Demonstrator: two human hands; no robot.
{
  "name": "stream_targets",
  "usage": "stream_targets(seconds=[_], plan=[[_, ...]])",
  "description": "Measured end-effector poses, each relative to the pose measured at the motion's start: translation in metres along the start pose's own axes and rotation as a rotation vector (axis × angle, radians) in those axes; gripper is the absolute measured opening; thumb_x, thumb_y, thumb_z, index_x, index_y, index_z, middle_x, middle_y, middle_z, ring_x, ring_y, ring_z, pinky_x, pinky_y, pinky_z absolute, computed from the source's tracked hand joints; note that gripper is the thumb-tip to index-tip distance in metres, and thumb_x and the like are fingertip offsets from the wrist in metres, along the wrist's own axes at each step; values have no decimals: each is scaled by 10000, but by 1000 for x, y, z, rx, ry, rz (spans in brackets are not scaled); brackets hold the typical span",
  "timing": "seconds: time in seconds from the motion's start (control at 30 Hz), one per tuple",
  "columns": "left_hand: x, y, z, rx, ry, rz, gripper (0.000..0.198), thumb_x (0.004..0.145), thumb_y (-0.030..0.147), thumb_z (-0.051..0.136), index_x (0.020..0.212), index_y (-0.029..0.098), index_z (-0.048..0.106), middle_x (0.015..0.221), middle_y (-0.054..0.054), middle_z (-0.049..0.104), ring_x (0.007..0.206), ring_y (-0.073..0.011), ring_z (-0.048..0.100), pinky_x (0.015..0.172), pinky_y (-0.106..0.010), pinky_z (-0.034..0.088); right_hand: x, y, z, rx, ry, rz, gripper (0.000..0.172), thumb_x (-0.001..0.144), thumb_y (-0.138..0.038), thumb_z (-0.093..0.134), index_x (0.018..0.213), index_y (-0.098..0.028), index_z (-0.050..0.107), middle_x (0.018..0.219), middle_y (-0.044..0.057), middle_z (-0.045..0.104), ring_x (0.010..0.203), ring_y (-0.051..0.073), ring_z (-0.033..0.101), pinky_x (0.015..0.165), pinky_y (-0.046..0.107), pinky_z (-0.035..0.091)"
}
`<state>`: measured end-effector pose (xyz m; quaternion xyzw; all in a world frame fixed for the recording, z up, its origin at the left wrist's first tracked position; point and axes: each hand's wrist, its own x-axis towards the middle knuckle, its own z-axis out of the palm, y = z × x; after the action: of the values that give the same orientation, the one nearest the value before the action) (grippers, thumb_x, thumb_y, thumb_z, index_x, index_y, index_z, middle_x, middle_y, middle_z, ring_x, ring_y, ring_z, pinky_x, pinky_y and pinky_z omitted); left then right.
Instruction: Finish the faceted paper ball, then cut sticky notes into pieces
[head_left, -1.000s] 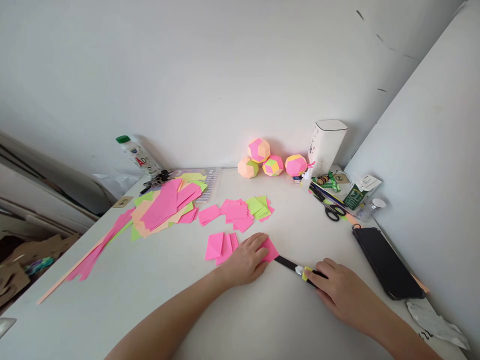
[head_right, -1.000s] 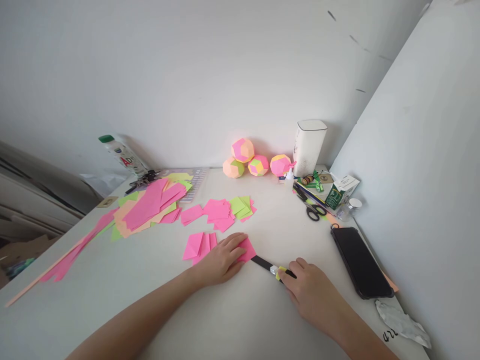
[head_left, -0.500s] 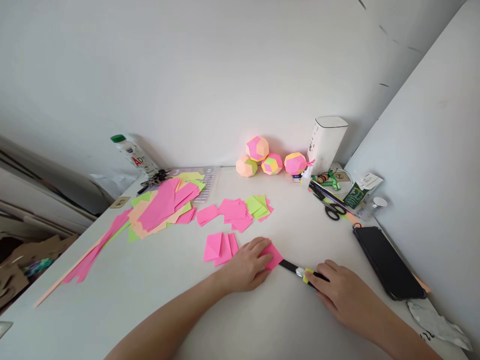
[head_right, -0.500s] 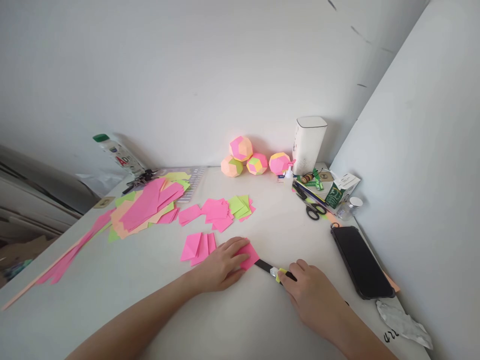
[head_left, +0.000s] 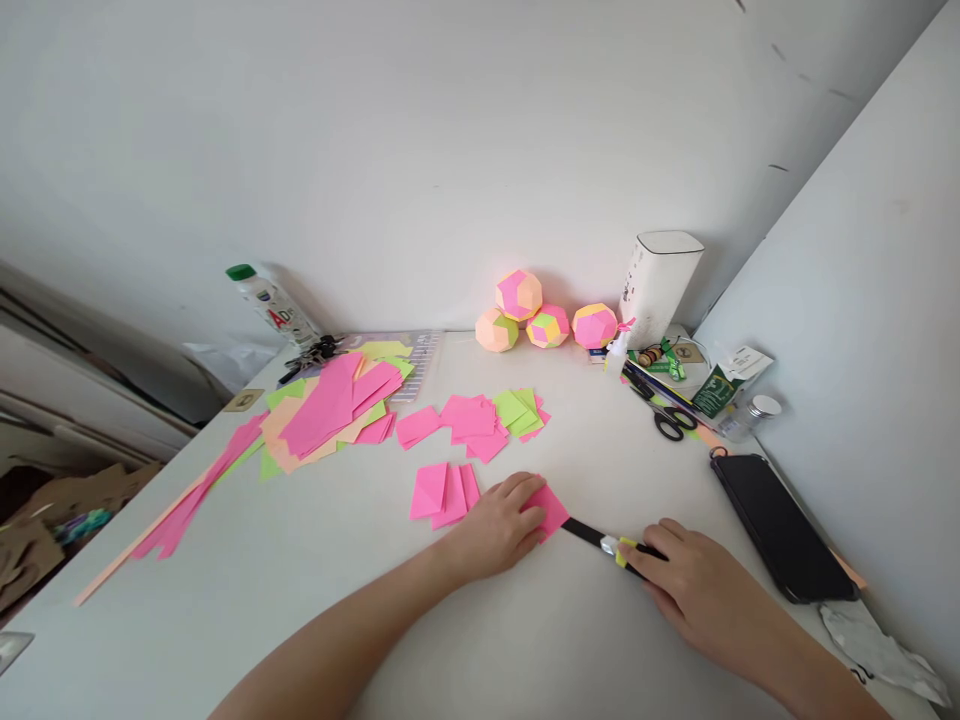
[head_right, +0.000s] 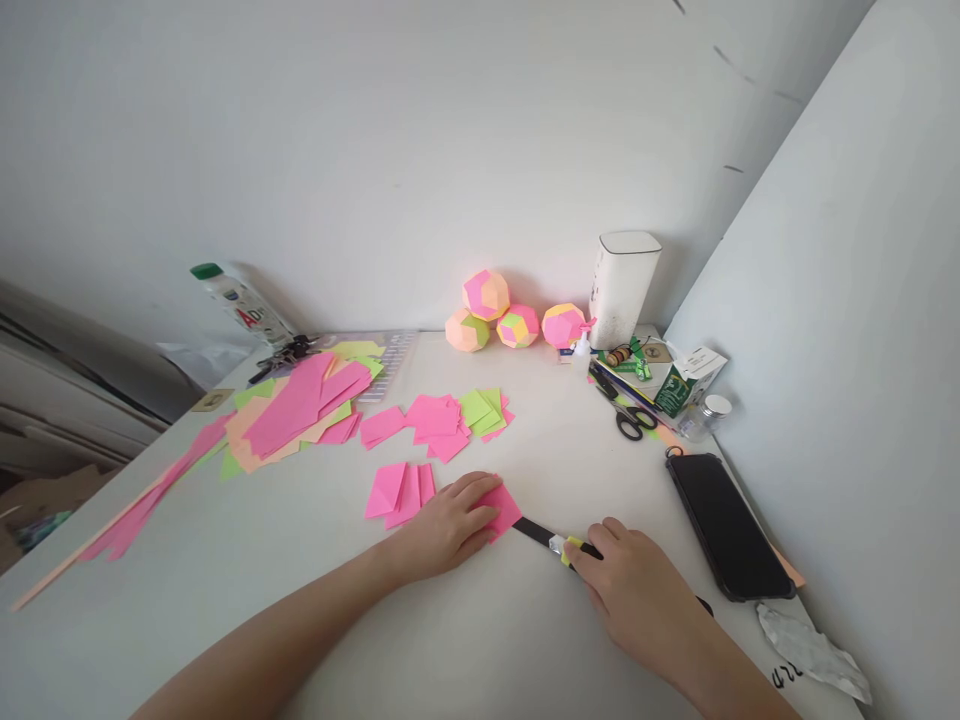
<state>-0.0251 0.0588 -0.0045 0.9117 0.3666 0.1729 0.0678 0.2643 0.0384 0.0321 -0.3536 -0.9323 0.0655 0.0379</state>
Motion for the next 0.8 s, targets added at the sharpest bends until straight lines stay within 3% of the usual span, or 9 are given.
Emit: stream_targets(seconds=[0.5, 0.8], plan=[[2, -1, 0, -31, 36, 17, 137, 912, 198, 493, 801, 155, 562, 1172, -143, 536, 1086, -272, 527, 861, -425, 536, 9, -2, 9, -43, 47, 13, 469, 769, 8, 489, 1181, -154, 646, 853, 100, 620, 769, 216, 551, 614, 317, 465], [1, 1, 1, 9, 17, -5, 158, 913, 205, 464, 786, 164, 549, 1012, -114, 524, 960, -248, 556, 740, -387, 543, 8, 0, 0, -45, 27, 35, 435, 801, -18, 488, 1164, -185, 662, 846, 89, 616, 771, 210, 551, 615, 305, 440]])
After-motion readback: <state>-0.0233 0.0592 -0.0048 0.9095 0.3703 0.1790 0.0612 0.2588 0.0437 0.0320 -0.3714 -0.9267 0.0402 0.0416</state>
